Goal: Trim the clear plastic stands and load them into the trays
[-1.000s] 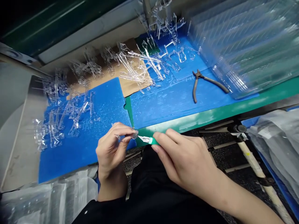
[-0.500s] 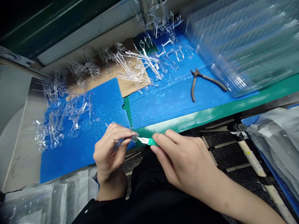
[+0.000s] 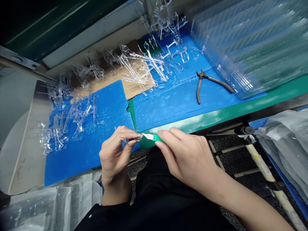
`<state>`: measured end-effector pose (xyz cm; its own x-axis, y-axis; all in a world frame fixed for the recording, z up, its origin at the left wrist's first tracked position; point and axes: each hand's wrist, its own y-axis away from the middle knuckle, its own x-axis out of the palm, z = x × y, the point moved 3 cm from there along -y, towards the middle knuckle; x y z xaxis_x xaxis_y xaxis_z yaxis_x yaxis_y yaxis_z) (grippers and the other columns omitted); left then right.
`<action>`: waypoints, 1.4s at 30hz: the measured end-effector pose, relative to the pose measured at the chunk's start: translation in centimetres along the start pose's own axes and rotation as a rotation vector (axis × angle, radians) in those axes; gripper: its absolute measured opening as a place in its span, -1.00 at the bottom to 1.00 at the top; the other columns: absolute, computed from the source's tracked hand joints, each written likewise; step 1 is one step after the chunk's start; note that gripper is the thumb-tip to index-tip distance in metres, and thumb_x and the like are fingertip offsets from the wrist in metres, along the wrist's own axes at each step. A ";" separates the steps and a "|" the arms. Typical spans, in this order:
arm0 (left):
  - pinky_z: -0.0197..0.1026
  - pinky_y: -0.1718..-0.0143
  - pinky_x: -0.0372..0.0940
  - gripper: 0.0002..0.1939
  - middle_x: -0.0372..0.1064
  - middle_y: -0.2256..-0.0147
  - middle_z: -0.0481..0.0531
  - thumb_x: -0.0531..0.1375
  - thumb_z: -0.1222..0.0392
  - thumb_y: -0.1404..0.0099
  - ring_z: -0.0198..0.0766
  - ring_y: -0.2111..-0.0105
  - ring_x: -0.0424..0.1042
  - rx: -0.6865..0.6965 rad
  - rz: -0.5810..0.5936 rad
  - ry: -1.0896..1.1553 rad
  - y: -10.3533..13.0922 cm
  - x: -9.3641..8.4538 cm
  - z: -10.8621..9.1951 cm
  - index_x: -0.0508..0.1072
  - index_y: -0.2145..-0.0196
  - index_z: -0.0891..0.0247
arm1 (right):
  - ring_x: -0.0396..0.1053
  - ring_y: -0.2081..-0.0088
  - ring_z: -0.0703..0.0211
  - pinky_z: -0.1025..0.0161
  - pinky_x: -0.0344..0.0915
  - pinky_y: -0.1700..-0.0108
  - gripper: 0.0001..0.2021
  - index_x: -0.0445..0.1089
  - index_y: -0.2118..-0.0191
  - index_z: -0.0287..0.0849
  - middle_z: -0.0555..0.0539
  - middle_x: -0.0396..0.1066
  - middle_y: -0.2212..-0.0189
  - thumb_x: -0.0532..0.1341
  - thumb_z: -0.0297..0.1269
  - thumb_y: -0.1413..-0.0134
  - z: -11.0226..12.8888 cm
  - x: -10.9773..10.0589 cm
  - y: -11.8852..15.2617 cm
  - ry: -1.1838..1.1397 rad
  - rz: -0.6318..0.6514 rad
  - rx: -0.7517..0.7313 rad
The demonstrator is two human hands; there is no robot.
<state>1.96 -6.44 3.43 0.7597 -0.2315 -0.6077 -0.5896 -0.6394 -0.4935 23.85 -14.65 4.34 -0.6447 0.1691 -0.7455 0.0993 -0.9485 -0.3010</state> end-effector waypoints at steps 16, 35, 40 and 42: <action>-0.13 0.17 0.32 -0.86 0.53 0.29 0.07 0.20 0.25 -0.64 -0.23 0.30 0.45 -0.131 -0.015 0.482 0.8 0.3 -0.2 0.58 0.01 0.26 | 0.62 0.16 0.00 0.14 0.39 0.08 -0.82 0.53 -0.06 -0.15 -0.09 0.65 0.13 0.17 -0.29 -0.60 -1.9 0.8 -1.8 -0.171 -0.021 0.147; -0.13 0.21 0.24 -0.56 0.36 0.39 0.02 0.04 -0.05 -0.73 -0.23 0.35 0.35 -0.180 0.052 0.619 1.3 1.3 -0.2 0.52 0.19 0.27 | 0.58 0.29 0.24 0.24 0.28 0.31 -0.72 0.34 -0.30 -0.10 0.01 0.56 0.15 0.04 -0.31 -0.67 2.0 -0.2 -0.4 -0.116 0.035 -0.216; -0.13 0.23 0.23 -0.56 0.33 0.42 0.01 0.04 -0.07 -0.72 -0.22 0.37 0.33 -0.175 0.050 0.629 1.3 1.3 -0.3 0.46 0.24 0.25 | 0.53 0.32 0.25 0.24 0.24 0.29 -0.72 0.38 -0.28 -0.09 0.04 0.54 0.21 0.04 -0.31 -0.66 2.0 -0.4 -0.3 -0.151 0.068 -0.194; -0.12 0.22 0.23 -0.55 0.34 0.42 0.02 0.04 -0.08 -0.72 -0.21 0.38 0.34 -0.180 0.052 0.624 1.4 1.4 -0.4 0.46 0.24 0.25 | 0.52 0.32 0.25 0.24 0.24 0.29 -0.71 0.40 -0.28 -0.10 0.04 0.53 0.22 0.06 -0.32 -0.65 2.0 -0.6 -0.3 -0.170 0.071 -0.193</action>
<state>2.31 -7.92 2.12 0.7801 -0.6129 -0.1257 -0.6157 -0.7163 -0.3283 22.64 -14.97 6.08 -0.7475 0.0411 -0.6630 0.2811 -0.8848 -0.3717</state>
